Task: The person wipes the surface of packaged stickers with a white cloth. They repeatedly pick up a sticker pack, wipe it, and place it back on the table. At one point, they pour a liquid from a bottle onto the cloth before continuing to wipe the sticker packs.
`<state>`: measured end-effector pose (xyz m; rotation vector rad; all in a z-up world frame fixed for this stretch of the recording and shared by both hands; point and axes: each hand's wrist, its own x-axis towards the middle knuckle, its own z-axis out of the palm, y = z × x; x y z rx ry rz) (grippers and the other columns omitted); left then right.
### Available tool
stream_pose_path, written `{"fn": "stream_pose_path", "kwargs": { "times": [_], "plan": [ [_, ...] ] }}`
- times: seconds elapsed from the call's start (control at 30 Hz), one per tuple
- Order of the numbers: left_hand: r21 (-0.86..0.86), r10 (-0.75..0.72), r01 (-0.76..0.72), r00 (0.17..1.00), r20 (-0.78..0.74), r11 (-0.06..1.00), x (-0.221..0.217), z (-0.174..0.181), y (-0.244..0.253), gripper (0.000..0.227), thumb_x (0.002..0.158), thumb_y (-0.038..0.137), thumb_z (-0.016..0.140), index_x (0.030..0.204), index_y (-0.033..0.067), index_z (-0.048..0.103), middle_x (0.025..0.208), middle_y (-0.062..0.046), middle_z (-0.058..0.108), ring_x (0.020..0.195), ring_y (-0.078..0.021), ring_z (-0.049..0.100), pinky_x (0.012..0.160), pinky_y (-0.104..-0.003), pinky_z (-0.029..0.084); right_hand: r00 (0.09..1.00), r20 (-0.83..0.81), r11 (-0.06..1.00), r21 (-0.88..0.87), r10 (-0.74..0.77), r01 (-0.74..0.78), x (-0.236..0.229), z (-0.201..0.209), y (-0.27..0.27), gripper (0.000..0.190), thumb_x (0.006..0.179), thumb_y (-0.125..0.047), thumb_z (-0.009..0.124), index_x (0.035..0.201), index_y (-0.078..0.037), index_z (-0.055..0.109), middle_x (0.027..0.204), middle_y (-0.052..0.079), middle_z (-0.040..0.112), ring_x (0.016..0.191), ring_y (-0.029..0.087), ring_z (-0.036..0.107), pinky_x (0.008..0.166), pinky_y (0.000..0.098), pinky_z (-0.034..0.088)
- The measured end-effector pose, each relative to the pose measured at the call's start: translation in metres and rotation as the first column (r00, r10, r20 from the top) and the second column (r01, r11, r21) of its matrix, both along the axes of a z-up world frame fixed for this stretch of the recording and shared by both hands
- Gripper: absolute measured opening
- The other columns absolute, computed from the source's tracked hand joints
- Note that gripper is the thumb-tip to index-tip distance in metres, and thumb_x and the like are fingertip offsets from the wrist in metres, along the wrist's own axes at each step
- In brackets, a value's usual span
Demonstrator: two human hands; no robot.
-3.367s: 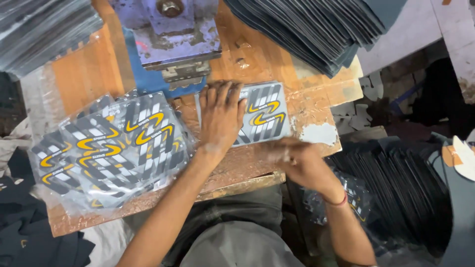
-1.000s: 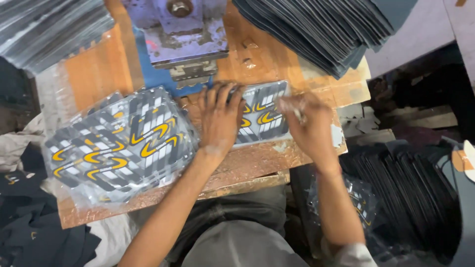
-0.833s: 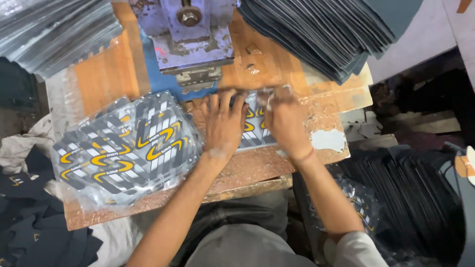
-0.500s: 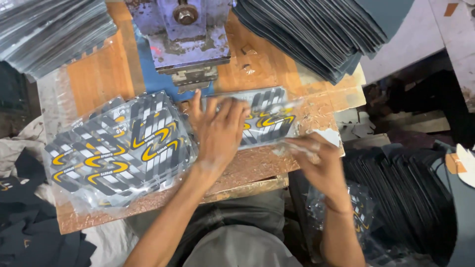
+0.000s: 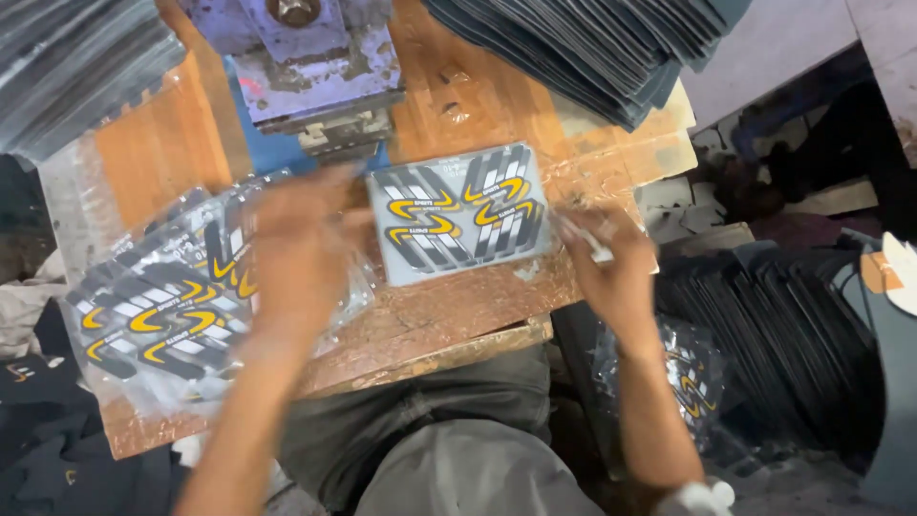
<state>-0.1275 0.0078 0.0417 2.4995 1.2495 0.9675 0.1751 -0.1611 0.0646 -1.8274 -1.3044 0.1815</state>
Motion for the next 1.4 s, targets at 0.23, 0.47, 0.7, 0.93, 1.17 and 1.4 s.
{"fn": "stream_pose_path", "kwargs": {
  "times": [0.23, 0.47, 0.7, 0.93, 1.17, 1.4],
  "plan": [
    [0.011, -0.089, 0.089, 0.996, 0.014, 0.996, 0.126, -0.048, 0.000, 0.050, 0.101, 0.029, 0.066, 0.143, 0.0029, 0.056, 0.141, -0.017, 0.055, 0.126, -0.0385, 0.050, 0.107, -0.053, 0.039, 0.904, 0.404, 0.990, -0.068, 0.140, -0.123, -0.014, -0.028, 0.026, 0.026, 0.088, 0.005, 0.068, 0.111, -0.005, 0.075, 0.097, 0.016, 0.066, 0.089, 0.035, 0.066, 0.078, 0.0431, 0.052],
    [0.053, -0.023, 0.021, 0.999, 0.039, 0.998, 0.128, -0.049, 0.001, 0.040, 0.098, 0.029, 0.067, 0.133, 0.0082, 0.063, 0.131, -0.014, 0.058, 0.121, -0.0357, 0.051, 0.107, -0.054, 0.037, 0.866, -0.022, 0.857, -0.135, 0.499, -0.497, -0.019, 0.002, 0.018, 0.029, 0.079, -0.001, 0.070, 0.106, -0.009, 0.077, 0.090, 0.012, 0.069, 0.080, 0.030, 0.069, 0.069, 0.0391, 0.056],
    [0.075, -0.065, 0.059, 0.994, 0.087, 0.995, 0.125, -0.041, 0.007, 0.035, 0.098, 0.019, 0.067, 0.131, 0.0086, 0.064, 0.124, -0.012, 0.058, 0.117, -0.0338, 0.051, 0.108, -0.053, 0.038, 0.893, 0.383, 0.965, 0.013, 0.236, -0.260, -0.025, -0.022, 0.108, 0.030, 0.085, 0.004, 0.069, 0.111, -0.008, 0.078, 0.098, 0.017, 0.067, 0.087, 0.037, 0.067, 0.076, 0.0447, 0.053],
    [0.063, -0.057, 0.051, 0.994, 0.093, 0.997, 0.123, -0.036, -0.001, 0.027, 0.098, 0.020, 0.067, 0.123, 0.0112, 0.068, 0.115, -0.012, 0.056, 0.111, -0.0337, 0.051, 0.101, -0.052, 0.038, 0.883, 0.146, 0.892, -0.159, 0.446, -0.424, -0.034, 0.003, 0.045, 0.035, 0.078, 0.005, 0.069, 0.108, -0.009, 0.078, 0.093, 0.012, 0.066, 0.086, 0.031, 0.068, 0.075, 0.0394, 0.054],
    [0.039, -0.204, 0.200, 0.965, 0.166, 0.979, 0.066, 0.071, -0.038, 0.010, 0.102, 0.017, 0.067, 0.111, 0.0117, 0.067, 0.097, -0.005, 0.073, 0.090, -0.0291, 0.063, 0.095, -0.047, 0.039, 0.990, -0.082, 0.991, -0.059, 0.112, -0.117, 0.004, 0.005, -0.046, 0.026, 0.089, 0.003, 0.074, 0.114, -0.005, 0.077, 0.094, 0.007, 0.071, 0.087, 0.015, 0.065, 0.079, 0.0263, 0.051],
    [-0.101, 0.111, -0.199, 0.824, -0.555, 0.975, -0.057, 0.097, -0.001, 0.022, 0.098, 0.024, 0.070, 0.117, 0.0152, 0.073, 0.109, -0.012, 0.076, 0.091, -0.0377, 0.068, 0.081, -0.046, 0.051, 0.977, -0.214, 0.997, -0.078, -0.015, -0.002, 0.023, -0.018, -0.069, 0.022, 0.092, 0.002, 0.072, 0.113, -0.002, 0.076, 0.099, 0.008, 0.071, 0.088, 0.014, 0.064, 0.079, 0.0252, 0.048]
  ]
}}
